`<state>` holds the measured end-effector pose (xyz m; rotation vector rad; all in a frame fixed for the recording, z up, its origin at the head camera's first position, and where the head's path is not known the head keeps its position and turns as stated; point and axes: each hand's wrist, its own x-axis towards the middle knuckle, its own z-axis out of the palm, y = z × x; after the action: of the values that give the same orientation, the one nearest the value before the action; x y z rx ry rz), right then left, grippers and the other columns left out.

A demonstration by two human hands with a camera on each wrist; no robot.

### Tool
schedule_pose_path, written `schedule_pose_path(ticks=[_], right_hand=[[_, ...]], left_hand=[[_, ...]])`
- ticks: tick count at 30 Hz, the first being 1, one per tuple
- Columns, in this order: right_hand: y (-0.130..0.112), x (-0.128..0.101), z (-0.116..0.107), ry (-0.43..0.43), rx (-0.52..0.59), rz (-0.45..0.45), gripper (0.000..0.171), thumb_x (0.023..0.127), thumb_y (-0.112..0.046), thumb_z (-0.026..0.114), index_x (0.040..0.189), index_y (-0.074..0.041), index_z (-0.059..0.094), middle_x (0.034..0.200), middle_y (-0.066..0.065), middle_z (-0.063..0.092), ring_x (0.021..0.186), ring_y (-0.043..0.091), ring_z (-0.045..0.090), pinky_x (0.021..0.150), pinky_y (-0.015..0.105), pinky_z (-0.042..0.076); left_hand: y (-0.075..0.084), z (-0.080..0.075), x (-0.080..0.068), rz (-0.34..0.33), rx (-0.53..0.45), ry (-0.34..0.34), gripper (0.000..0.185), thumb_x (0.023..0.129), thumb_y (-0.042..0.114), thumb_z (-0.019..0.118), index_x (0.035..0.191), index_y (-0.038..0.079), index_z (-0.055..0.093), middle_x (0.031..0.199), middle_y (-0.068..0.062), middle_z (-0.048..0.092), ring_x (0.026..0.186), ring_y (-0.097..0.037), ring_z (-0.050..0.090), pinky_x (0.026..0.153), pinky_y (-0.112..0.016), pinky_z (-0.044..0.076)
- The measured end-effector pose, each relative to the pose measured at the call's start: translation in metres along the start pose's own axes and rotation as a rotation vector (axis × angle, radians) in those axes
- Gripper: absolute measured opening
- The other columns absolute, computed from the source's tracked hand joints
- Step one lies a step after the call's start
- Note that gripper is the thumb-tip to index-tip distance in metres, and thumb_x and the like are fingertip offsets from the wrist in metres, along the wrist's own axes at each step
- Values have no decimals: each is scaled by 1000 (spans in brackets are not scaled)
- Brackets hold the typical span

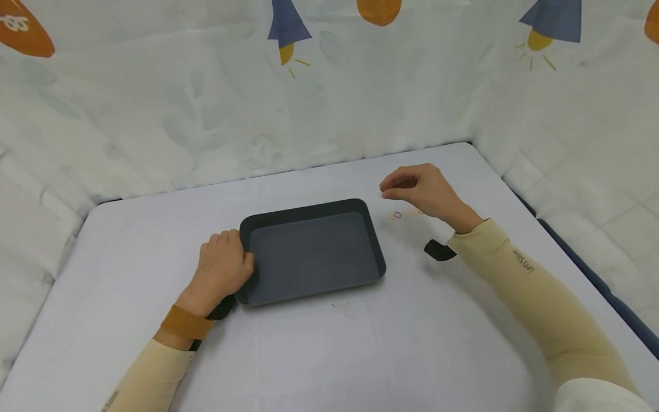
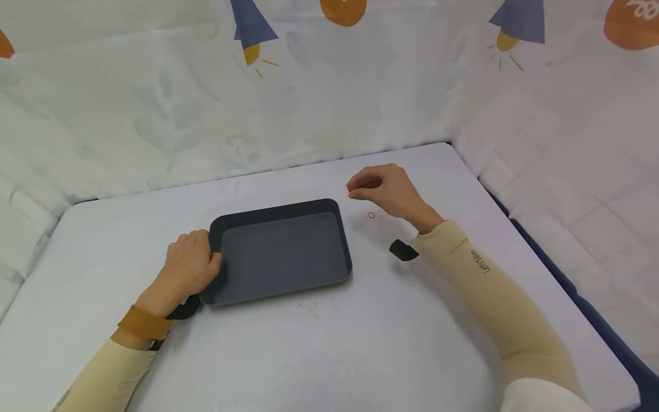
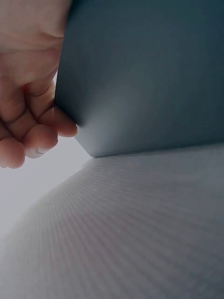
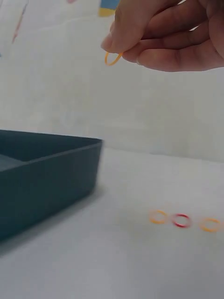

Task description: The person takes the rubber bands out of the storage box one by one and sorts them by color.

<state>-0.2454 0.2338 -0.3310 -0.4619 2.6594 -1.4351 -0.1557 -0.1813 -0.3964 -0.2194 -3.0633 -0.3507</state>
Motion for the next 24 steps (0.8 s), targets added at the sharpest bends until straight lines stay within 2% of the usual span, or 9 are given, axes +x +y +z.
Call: schedule_pose_path(ticks=[8, 15, 24], right_hand=[[33, -20, -34, 108, -25, 103, 33, 89, -39, 81, 113, -17, 77, 103, -18, 77, 98, 0, 72, 82, 20, 53], [65, -30, -49, 165, -25, 162, 41, 88, -45, 80, 117, -17, 76, 102, -23, 76, 99, -3, 70, 86, 16, 48], [100, -43, -65, 214, -24, 279, 46, 87, -49, 80, 123, -20, 75, 99, -30, 73, 103, -7, 63, 85, 13, 44]], left_hand=[[-3, -2, -2, 4, 2, 22, 21, 95, 13, 46, 94, -7, 49, 84, -20, 51, 79, -35, 45, 71, -42, 34], [-6, -2, -6, 0, 1, 25, 20, 94, 13, 46, 93, -6, 49, 84, -20, 51, 78, -35, 45, 70, -41, 33], [-7, -3, -11, -3, 0, 26, 18, 94, 13, 45, 91, -4, 47, 82, -18, 49, 77, -34, 43, 70, -40, 32]])
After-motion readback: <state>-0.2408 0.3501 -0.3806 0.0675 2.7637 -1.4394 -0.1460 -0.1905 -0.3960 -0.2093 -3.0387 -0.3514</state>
